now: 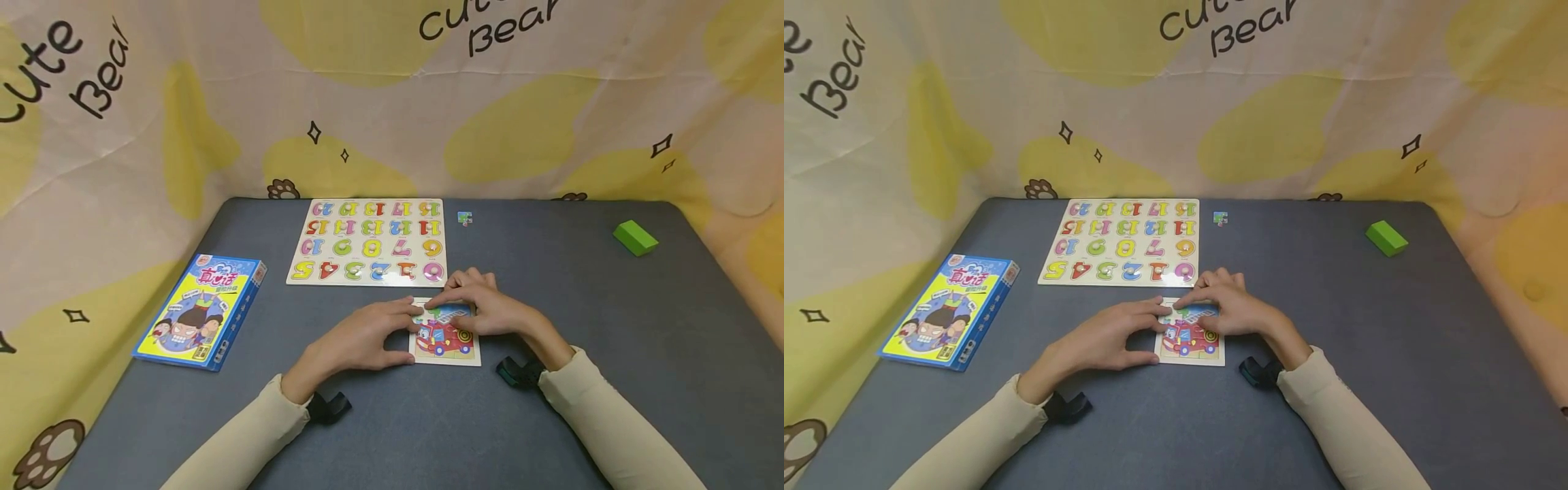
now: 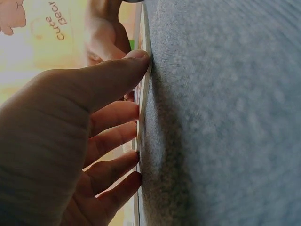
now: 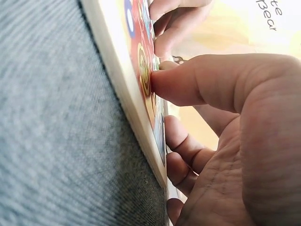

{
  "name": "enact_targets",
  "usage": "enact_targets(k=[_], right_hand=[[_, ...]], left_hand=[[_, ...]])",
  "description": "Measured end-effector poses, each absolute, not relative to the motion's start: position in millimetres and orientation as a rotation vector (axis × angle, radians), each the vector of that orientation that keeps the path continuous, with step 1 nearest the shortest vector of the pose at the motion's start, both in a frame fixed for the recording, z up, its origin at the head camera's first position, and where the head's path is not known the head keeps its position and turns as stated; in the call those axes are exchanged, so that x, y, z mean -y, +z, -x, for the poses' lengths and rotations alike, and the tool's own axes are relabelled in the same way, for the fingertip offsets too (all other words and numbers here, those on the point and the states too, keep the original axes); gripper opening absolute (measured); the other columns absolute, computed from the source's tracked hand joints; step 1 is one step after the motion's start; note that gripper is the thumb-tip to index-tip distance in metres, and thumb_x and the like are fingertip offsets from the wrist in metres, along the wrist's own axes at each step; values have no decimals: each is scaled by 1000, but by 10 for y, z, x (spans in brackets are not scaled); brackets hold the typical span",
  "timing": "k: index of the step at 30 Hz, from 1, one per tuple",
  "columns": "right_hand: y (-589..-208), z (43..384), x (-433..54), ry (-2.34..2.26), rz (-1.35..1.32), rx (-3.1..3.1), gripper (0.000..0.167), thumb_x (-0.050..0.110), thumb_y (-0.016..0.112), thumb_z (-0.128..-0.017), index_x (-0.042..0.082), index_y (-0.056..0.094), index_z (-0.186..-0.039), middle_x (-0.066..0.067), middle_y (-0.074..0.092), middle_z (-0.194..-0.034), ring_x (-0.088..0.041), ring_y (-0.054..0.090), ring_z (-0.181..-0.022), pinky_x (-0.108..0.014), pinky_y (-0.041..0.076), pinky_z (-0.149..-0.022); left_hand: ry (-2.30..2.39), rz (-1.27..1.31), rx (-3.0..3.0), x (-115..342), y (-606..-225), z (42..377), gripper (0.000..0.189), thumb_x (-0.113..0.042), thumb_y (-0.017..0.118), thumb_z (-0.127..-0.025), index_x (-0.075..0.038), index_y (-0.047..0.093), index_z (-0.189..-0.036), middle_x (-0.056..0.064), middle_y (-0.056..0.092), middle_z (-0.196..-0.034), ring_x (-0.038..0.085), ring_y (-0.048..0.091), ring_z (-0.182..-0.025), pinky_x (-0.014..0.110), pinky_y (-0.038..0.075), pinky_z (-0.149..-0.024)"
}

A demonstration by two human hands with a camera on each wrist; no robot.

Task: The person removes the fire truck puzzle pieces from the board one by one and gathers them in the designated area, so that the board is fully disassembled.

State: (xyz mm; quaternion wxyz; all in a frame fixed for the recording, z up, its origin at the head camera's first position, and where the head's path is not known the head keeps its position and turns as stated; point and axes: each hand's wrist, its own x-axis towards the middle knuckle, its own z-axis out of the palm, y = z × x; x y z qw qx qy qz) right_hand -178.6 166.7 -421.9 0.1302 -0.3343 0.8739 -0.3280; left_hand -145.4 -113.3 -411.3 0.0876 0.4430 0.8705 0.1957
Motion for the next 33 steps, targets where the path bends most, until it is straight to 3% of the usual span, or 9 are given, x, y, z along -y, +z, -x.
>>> enact_targets(k=[11, 23, 33], right_hand=[[-4238, 1794, -1669, -959, 959, -2530, 48, 4, 66, -87, 34, 74, -124, 4, 54, -107, -17, 35, -100, -44, 16, -85], [-4241, 1806, -1677, -984, 947, -2504, 48, 3, 65, -86, 32, 74, -124, 3, 53, -106, -19, 34, -101, -45, 15, -86], [-4216, 1810, -1685, -1003, 944, -2481, 49, 0, 63, -86, 31, 74, -123, 2, 53, -105, -19, 34, -100, -46, 15, -86]], left_hand=[[589, -1302, -2601, 1138, -4100, 1464, 44, -42, 78, -89, -18, 71, -124, 3, 54, -146, 19, 59, -126, 41, 49, -107], [603, -1277, -2592, 1129, -4113, 1469, 46, -43, 79, -88, -17, 71, -125, 2, 55, -146, 19, 58, -128, 41, 49, -107], [587, -1345, -2581, 1147, -4120, 1475, 50, -43, 75, -92, -25, 65, -137, 2, 54, -147, 20, 56, -130, 43, 48, -108]])
